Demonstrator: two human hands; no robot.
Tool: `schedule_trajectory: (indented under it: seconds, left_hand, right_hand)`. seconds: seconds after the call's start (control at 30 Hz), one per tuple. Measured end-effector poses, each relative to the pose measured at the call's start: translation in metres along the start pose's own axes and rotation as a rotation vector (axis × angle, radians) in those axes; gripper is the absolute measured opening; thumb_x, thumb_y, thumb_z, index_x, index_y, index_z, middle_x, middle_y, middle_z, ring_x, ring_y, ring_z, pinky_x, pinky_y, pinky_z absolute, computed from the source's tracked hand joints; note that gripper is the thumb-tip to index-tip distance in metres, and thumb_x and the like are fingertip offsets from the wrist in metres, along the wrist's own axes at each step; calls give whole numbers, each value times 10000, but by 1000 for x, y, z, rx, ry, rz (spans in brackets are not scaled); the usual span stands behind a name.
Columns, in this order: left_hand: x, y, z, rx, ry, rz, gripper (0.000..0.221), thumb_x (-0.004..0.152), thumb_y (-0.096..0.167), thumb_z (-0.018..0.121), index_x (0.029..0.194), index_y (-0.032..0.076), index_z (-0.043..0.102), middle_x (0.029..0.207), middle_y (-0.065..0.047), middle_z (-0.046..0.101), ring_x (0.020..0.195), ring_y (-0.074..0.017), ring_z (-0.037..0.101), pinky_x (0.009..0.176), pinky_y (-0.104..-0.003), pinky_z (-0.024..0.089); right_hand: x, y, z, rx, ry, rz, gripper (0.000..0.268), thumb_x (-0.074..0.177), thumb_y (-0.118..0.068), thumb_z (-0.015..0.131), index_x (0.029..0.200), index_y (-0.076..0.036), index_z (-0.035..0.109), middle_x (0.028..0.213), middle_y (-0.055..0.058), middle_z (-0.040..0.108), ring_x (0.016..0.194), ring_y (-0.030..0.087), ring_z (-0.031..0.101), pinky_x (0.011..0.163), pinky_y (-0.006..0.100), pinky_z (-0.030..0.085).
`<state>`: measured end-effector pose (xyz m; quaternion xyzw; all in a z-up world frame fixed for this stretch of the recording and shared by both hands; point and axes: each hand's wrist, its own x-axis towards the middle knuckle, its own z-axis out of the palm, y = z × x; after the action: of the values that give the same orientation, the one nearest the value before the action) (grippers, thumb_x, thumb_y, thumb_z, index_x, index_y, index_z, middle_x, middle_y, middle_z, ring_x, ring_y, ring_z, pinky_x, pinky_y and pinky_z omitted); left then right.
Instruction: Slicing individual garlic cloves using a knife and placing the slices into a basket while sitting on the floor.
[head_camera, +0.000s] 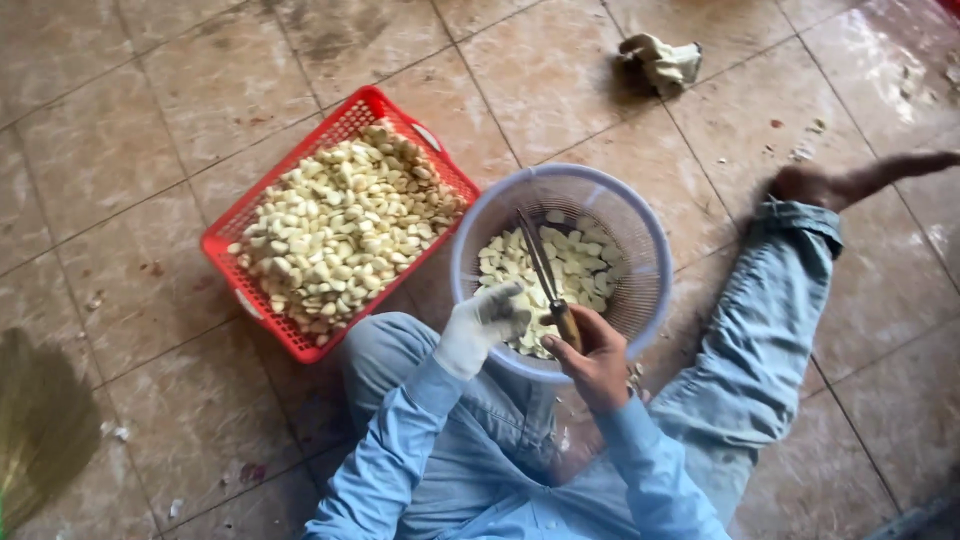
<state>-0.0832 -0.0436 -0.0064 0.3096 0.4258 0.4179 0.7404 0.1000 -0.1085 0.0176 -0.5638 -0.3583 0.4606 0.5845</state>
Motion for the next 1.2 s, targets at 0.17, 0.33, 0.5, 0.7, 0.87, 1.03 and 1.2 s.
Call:
schedule_trajectory:
  seconds: [0.17,0.33,0.5,0.7,0.87,1.03,1.2]
  left_hand:
    - [-12,12,15,338,-113,-42,717,697,-68,881,1362,69,651,913,-103,754,792,-119,736,744,-225,649]
    - [-16,-3,25,301,-88,-40,657,772,-14,840,1390,41,624,1017,-159,738,883,-163,721,792,-290,642]
    - [-31,0,61,137,56,-122,426,973,135,660,1382,20,635,1110,-197,739,992,-205,713,869,-361,635]
    - [7,-37,32,-416,272,-144,309,959,108,660,1266,77,678,996,-258,751,820,-366,763,703,-439,637]
    - [8,17,47,-397,550,-321,876,818,677,516,1407,32,574,1319,-216,638,1115,-308,663,909,-413,585]
    - [42,-89,6,-708,359,-141,630,954,549,645,1283,16,585,1245,-217,678,1141,-423,670,959,-627,545]
    - [58,-86,14,-221,576,-278,586,1044,512,499,1414,61,559,1383,-207,647,1293,-386,608,1099,-574,494]
  right_hand:
    - [3,7,1,109,-31,37,486,723,59,882,1176,39,706,850,231,775,522,139,615,392,233,463]
    - [2,16,-1,211,21,73,504,744,94,846,1211,40,664,852,222,755,460,106,550,364,200,429]
    - [0,25,11,74,92,14,526,713,61,897,1194,50,683,885,210,759,644,181,679,561,308,595]
    - [-12,46,-15,-305,133,-167,354,857,-63,847,1187,5,740,944,212,746,848,267,735,724,406,614]
    - [-44,48,-22,-964,-82,-474,351,943,-275,696,1249,-104,692,847,34,738,490,107,595,409,244,538]
    - [-10,52,-17,-935,63,-553,311,889,-275,796,1166,-139,769,848,125,734,659,340,731,550,411,602]
    - [-11,60,-10,-780,27,-458,231,906,-207,787,1095,-74,781,809,143,758,686,331,751,578,417,605]
